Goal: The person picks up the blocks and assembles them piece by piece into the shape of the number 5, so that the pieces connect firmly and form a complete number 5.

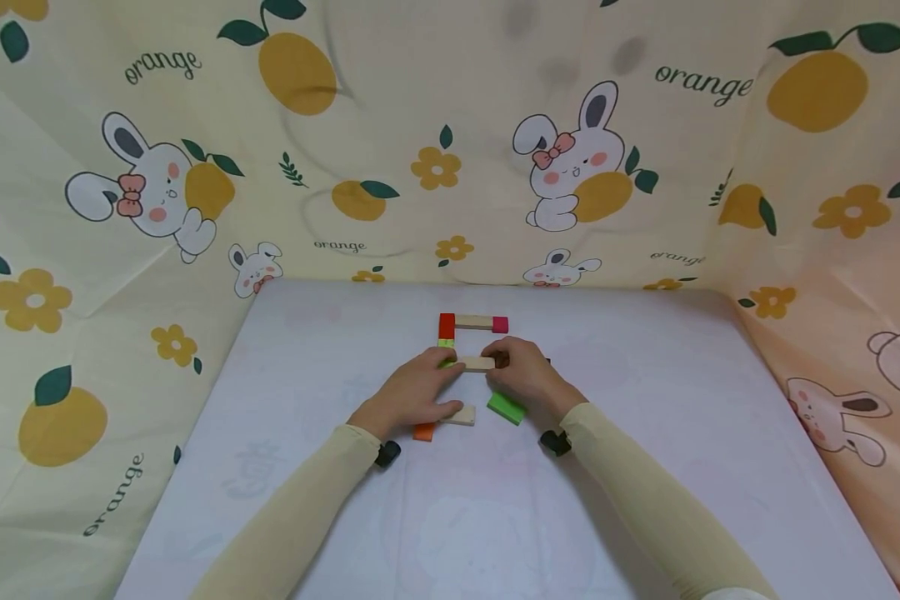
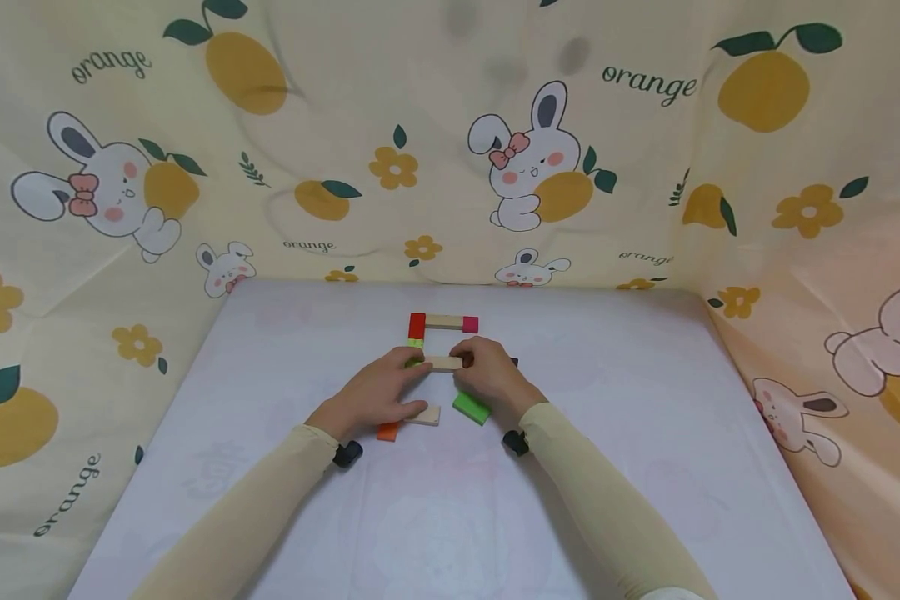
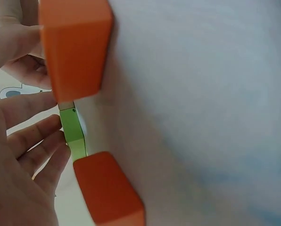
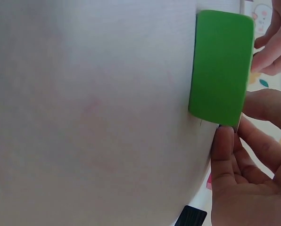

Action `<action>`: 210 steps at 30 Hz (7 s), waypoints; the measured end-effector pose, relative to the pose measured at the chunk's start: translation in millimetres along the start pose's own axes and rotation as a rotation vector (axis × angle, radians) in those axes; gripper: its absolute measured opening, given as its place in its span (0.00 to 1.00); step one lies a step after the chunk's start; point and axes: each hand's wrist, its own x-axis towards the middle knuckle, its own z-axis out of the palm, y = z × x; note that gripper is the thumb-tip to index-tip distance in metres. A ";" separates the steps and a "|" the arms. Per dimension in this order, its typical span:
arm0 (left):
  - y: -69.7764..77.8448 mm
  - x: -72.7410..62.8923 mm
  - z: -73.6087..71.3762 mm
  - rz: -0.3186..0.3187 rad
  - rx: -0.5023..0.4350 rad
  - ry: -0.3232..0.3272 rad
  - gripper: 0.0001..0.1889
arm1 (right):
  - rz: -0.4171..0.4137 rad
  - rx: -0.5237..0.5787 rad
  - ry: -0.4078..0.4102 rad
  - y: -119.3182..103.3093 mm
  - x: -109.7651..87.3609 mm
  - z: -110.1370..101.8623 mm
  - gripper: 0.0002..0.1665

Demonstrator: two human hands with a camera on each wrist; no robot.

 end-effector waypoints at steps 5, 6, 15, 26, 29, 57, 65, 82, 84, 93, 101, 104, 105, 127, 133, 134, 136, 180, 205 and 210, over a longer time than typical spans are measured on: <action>1.7 0.7 -0.9 -0.006 0.002 0.000 0.36 | -0.009 -0.003 0.005 0.9 0.8 -0.6 0.18; 2.3 1.0 -1.3 -0.008 0.006 -0.001 0.36 | -0.017 -0.009 0.004 1.8 1.5 -0.7 0.18; 6.2 3.2 -1.9 -0.008 0.006 0.026 0.33 | -0.043 -0.003 0.013 6.2 -0.4 2.1 0.19; 7.4 4.9 -1.3 0.003 0.003 0.072 0.29 | -0.056 0.019 0.017 4.3 -5.6 -1.3 0.21; 7.1 6.1 -0.9 0.000 0.008 0.073 0.30 | -0.061 0.030 0.037 5.2 -6.4 -6.9 0.21; 9.3 7.4 -4.9 -0.049 0.022 0.025 0.33 | -0.014 -0.037 0.154 49.6 -33.1 -68.9 0.26; 6.8 5.7 -1.5 -0.055 0.004 0.024 0.32 | -0.005 -0.042 0.133 59.5 -39.8 -63.5 0.27; 4.5 5.2 0.6 -0.052 0.005 0.036 0.32 | 0.058 -0.004 0.113 60.5 -40.7 -53.1 0.27; 4.6 5.1 0.3 -0.052 0.005 0.037 0.32 | 0.062 -0.005 0.114 60.3 -40.5 -52.6 0.26; 4.1 5.2 0.8 -0.052 0.000 0.032 0.32 | 0.060 -0.027 0.116 60.2 -40.4 -51.7 0.25; 4.6 5.3 -0.6 -0.058 -0.008 0.024 0.32 | 0.062 -0.042 0.122 62.4 -38.7 -50.7 0.24; 4.9 5.9 -0.7 -0.064 -0.013 0.018 0.32 | 0.059 -0.047 0.126 62.3 -39.3 -50.4 0.24; 5.0 6.0 -0.7 -0.065 -0.014 0.016 0.32 | 0.059 -0.046 0.128 62.2 -39.6 -50.4 0.24; 3.0 4.9 -0.4 -0.056 -0.034 0.025 0.31 | 0.074 -0.013 0.137 46.7 -37.3 -49.6 0.22; 1.7 5.9 1.7 -0.063 -0.035 0.025 0.32 | 0.081 0.004 0.127 38.0 -36.4 -49.6 0.22; 1.6 6.1 1.9 -0.064 -0.035 0.024 0.32 | 0.077 0.004 0.126 36.6 -36.4 -49.6 0.22; 1.7 6.2 1.8 -0.066 -0.038 0.024 0.32 | 0.067 0.011 0.126 33.4 -36.6 -49.4 0.21; -0.4 8.6 4.0 -0.080 -0.051 0.019 0.30 | 0.003 -0.001 0.082 14.2 -16.3 -24.0 0.21; 2.1 8.3 1.6 -0.094 -0.083 0.018 0.29 | 0.004 -0.042 0.048 16.0 -11.7 -14.9 0.21; 3.6 7.7 -0.4 -0.099 -0.084 0.015 0.29 | 0.001 -0.050 0.048 15.3 -12.0 -13.9 0.21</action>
